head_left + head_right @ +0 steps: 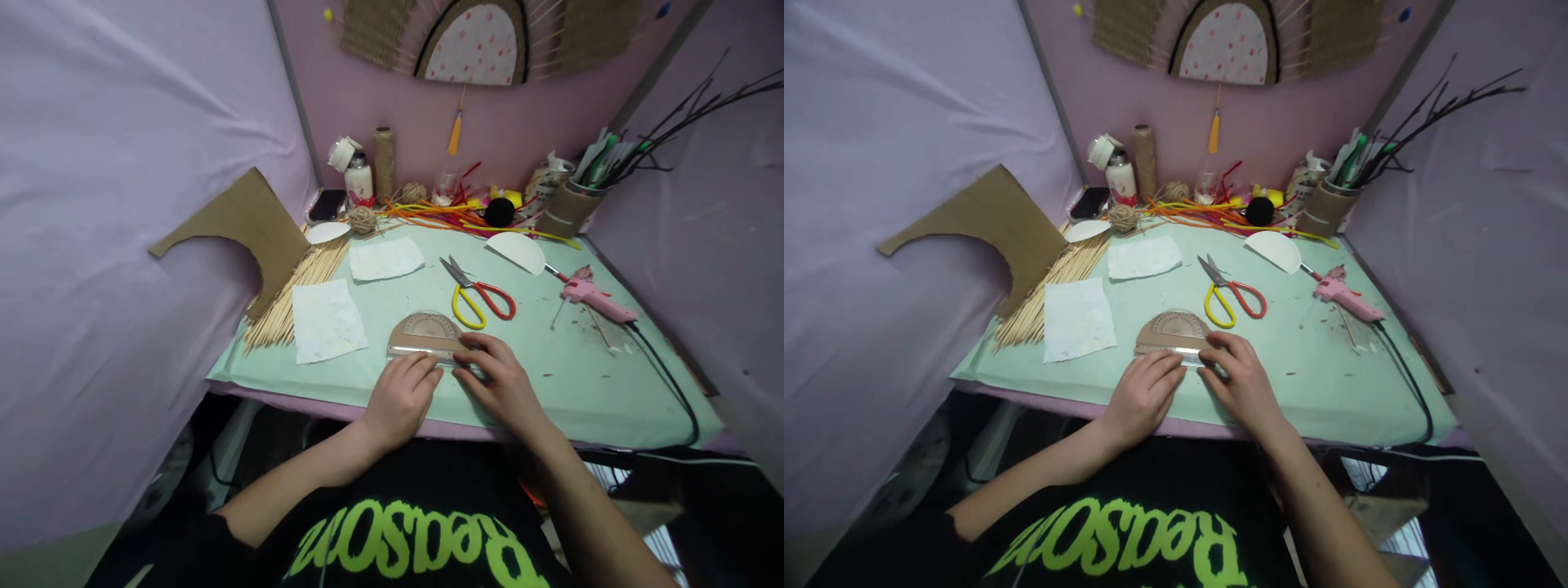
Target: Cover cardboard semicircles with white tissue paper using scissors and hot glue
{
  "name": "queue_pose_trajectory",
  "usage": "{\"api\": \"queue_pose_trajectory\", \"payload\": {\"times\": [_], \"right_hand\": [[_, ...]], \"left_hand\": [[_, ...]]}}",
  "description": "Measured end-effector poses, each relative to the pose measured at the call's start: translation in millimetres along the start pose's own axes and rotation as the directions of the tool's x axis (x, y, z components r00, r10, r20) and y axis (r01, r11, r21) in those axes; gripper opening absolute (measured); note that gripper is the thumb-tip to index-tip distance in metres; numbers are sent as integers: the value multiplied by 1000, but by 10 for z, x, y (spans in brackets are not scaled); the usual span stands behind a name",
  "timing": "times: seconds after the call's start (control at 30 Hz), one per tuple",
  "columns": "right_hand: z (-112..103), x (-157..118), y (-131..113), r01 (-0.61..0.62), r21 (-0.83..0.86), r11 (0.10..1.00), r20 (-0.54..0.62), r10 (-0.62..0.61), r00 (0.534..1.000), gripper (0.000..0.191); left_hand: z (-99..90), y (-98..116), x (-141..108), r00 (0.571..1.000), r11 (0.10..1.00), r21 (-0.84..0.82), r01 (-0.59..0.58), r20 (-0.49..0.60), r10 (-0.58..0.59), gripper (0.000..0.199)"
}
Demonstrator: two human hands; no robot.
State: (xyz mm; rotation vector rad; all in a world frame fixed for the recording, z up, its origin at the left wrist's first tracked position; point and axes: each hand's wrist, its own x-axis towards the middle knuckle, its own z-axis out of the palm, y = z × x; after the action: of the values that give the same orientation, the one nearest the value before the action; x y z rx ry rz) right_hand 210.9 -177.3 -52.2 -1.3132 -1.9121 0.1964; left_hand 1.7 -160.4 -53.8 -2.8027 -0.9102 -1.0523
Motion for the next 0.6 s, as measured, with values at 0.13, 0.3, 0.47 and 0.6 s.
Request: {"api": "queue_pose_trajectory", "payload": {"times": [0.13,0.3,0.47,0.6], "right_hand": [[12,-15,-6,-13,23,1000,12,13,1000,15],[14,-18,-6,-11,22,1000,3,11,1000,15],[6,-1,-20,-5,25,1000,5,4,1000,15],[7,-6,-21,4,27,1000,1,-4,1000,14]], "left_hand": [[3,14,-8,1000,1000,-11,11,4,-11,27],[-1,9,2,999,999,-25,43,17,-42,30],[-9,7,0,999,999,-21,50,13,-50,30],[-12,4,0,999,999,-16,34,3,-34,27]]}}
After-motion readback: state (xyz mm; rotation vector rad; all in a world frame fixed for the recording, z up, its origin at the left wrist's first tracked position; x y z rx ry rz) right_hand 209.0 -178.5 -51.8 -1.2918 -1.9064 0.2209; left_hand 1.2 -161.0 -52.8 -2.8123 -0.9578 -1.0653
